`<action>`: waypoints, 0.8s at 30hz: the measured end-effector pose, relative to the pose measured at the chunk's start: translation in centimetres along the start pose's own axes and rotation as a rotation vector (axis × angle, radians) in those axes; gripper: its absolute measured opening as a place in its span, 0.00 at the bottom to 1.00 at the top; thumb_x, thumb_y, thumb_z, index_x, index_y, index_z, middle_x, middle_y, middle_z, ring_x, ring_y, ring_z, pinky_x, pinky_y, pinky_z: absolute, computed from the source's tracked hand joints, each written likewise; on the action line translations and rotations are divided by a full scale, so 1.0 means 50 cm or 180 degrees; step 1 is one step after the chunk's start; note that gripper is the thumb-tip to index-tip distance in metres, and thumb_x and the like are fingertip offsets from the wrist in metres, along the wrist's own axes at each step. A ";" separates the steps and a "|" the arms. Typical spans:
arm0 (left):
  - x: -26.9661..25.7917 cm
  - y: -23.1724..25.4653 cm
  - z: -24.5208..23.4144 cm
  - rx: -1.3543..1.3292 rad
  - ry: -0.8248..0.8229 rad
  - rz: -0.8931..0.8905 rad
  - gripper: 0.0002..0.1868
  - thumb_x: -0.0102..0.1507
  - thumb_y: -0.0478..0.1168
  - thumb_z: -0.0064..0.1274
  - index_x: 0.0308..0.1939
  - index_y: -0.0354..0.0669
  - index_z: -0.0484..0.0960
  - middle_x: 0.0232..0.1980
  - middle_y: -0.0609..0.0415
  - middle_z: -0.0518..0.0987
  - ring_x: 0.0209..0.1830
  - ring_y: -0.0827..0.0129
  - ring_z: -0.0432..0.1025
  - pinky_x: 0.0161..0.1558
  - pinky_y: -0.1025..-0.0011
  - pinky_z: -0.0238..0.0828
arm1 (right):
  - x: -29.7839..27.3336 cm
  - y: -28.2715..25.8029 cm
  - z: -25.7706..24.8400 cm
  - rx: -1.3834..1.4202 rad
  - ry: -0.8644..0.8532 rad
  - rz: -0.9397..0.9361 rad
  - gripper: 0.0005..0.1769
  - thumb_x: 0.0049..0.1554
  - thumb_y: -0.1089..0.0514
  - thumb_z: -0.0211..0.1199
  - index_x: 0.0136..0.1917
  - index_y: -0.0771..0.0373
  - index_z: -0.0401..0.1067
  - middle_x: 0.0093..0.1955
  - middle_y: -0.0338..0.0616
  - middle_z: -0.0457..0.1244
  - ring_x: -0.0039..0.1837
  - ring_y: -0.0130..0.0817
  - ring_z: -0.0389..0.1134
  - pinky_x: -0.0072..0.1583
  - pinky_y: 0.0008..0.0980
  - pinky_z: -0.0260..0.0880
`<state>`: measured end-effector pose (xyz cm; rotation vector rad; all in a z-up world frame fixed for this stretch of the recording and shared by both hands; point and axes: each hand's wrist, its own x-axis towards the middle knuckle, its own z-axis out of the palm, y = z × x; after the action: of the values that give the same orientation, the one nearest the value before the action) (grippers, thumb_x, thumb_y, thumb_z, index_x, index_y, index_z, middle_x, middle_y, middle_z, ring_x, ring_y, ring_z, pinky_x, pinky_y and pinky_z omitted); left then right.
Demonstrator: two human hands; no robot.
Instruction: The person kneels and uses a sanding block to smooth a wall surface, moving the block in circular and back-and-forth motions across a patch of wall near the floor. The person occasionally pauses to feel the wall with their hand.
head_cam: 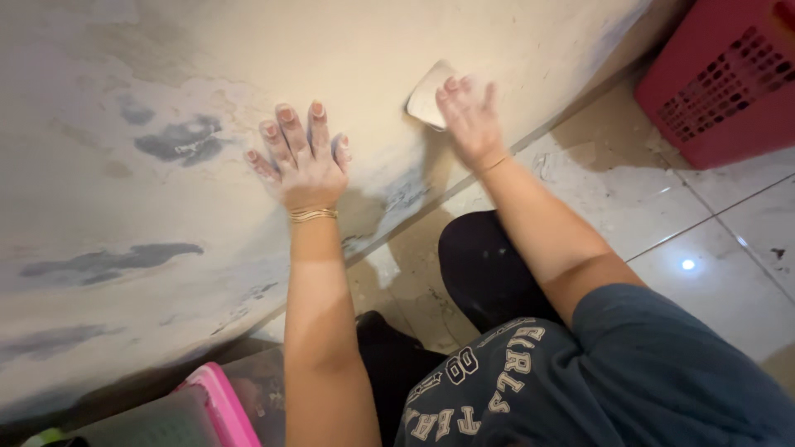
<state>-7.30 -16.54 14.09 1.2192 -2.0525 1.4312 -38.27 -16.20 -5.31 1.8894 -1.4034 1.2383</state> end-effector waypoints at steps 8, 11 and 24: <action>0.011 -0.004 0.000 0.0060 0.0011 0.0044 0.36 0.86 0.62 0.29 0.95 0.58 0.44 0.97 0.43 0.38 0.97 0.43 0.32 0.90 0.33 0.24 | -0.007 0.057 -0.020 0.0257 0.0474 0.1824 0.45 0.58 0.81 0.56 0.87 0.69 0.63 0.88 0.57 0.59 0.91 0.56 0.56 0.91 0.68 0.40; 0.005 -0.004 -0.006 0.0073 -0.0010 0.0026 0.36 0.85 0.62 0.28 0.94 0.58 0.45 0.97 0.43 0.38 0.97 0.44 0.32 0.90 0.34 0.24 | -0.001 -0.027 -0.003 0.0569 0.0246 0.1149 0.40 0.61 0.77 0.60 0.86 0.71 0.63 0.87 0.60 0.59 0.89 0.57 0.59 0.89 0.70 0.39; 0.004 -0.003 0.009 -0.0047 0.0154 0.0054 0.35 0.85 0.62 0.29 0.95 0.57 0.51 0.96 0.42 0.44 0.96 0.42 0.36 0.89 0.32 0.26 | -0.016 0.088 -0.033 -0.0039 0.0309 0.1207 0.38 0.58 0.76 0.61 0.82 0.66 0.72 0.83 0.67 0.62 0.84 0.73 0.59 0.87 0.57 0.52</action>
<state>-7.22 -17.07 14.14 1.1528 -2.0422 1.4363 -43.01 -16.08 -5.82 1.5755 -1.7649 1.4674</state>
